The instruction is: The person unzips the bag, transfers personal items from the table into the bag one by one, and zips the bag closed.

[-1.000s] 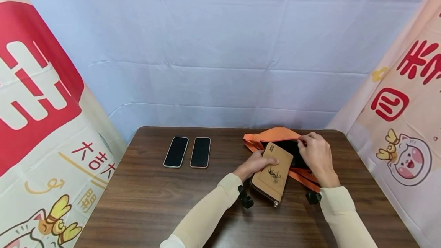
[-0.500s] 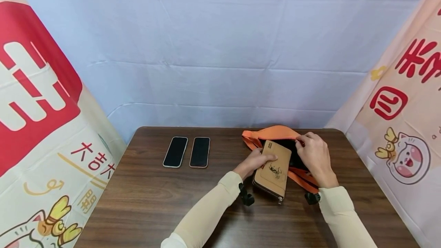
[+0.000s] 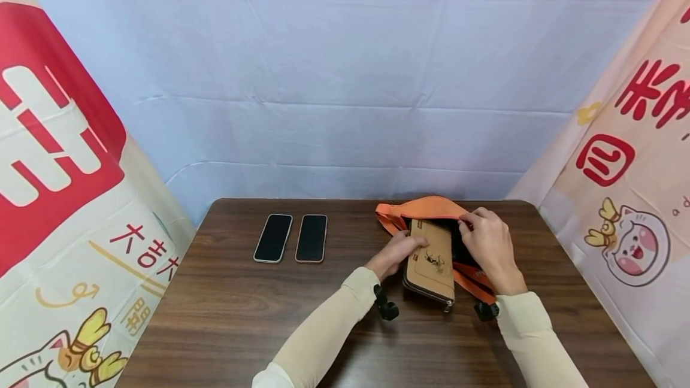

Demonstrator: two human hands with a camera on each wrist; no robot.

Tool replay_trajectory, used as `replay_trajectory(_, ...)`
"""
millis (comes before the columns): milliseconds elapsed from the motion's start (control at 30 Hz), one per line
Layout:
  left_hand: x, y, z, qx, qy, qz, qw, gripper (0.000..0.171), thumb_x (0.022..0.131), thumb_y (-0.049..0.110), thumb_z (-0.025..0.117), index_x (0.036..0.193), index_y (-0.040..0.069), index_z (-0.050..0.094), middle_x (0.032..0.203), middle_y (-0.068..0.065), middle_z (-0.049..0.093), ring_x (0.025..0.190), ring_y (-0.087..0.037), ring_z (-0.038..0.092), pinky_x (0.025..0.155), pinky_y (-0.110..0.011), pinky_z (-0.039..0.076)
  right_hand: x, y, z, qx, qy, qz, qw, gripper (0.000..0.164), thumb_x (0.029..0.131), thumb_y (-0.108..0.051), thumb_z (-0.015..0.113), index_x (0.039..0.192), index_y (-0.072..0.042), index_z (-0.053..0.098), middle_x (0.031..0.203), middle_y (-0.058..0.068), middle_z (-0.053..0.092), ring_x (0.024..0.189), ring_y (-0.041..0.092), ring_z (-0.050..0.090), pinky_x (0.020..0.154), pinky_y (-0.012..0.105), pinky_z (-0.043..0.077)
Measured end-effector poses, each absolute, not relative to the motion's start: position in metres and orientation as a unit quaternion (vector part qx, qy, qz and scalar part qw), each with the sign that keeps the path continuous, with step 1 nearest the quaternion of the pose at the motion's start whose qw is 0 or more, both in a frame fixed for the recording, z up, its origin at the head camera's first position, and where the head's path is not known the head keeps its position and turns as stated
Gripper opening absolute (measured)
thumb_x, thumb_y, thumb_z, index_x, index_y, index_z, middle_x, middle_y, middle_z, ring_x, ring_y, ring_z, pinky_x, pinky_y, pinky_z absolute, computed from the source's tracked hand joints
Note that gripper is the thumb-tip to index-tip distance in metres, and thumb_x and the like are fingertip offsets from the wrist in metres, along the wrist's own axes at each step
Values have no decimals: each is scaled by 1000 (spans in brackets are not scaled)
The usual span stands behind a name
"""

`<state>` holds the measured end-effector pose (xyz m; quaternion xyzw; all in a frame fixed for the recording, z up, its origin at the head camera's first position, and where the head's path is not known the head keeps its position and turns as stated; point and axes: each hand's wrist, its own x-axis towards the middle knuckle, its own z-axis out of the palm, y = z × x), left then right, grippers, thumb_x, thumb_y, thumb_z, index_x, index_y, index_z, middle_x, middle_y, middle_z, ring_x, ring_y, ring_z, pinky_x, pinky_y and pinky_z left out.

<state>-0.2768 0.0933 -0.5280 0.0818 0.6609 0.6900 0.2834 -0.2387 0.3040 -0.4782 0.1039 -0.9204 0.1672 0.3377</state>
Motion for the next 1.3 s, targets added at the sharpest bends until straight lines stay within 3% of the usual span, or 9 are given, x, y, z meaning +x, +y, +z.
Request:
replay_trajectory(433, -279, 95, -533, 80, 586, 754, 287, 28, 105, 16, 60, 131, 9, 68, 117, -9, 77, 101, -18, 77, 85, -36, 65, -237, 300, -481, 112, -919, 173, 336, 9, 88, 2, 81, 97, 5, 82, 91, 22, 73, 74, 37, 68, 63, 56, 59)
replay_trajectory(633, -279, 96, -530, 55, 590, 757, 275, 26, 109, 19, 57, 131, 9, 66, 114, -10, 77, 98, -17, 77, 83, -36, 65, -236, 298, -483, 115, -920, 171, 333, 9, 89, 2, 81, 97, 6, 81, 91, 22, 73, 71, 36, 67, 60, 54, 59)
replay_trajectory(733, -278, 95, -530, 36, 596, 757, 265, 26, 109, 22, 58, 132, 10, 57, 111, -10, 75, 94, -18, 76, 81, -36, 64, -235, 296, -482, 118, -920, 172, 333, 9, 89, 2, 81, 97, 6, 81, 91, 22, 73, 71, 36, 67, 61, 54, 59)
replay_trajectory(867, -278, 94, -530, 17, 581, 771, 261, 28, 109, 20, 57, 134, 12, 49, 114, -8, 72, 99, -19, 74, 83, -37, 64, -234, 294, -481, 118, -921, 172, 330, 9, 88, 2, 81, 97, 5, 81, 91, 22, 73, 72, 35, 68, 62, 54, 59)
replay_trajectory(967, -280, 95, -531, 20, 559, 788, 259, 27, 107, 16, 55, 133, 7, 54, 119, -11, 71, 106, -22, 74, 86, -40, 63, -233, 291, -481, 118, -922, 171, 327, 9, 89, 1, 81, 97, 5, 81, 91, 21, 73, 73, 35, 68, 64, 54, 59)
replay_trajectory(1300, -282, 102, -531, -18, 488, 836, 251, 52, 103, 9, 56, 148, 13, 29, 140, -18, 58, 135, -37, 61, 114, -58, 50, -232, 286, -484, 122, -925, 167, 319, 7, 89, 1, 81, 95, 5, 81, 90, 20, 73, 77, 36, 69, 66, 54, 60)
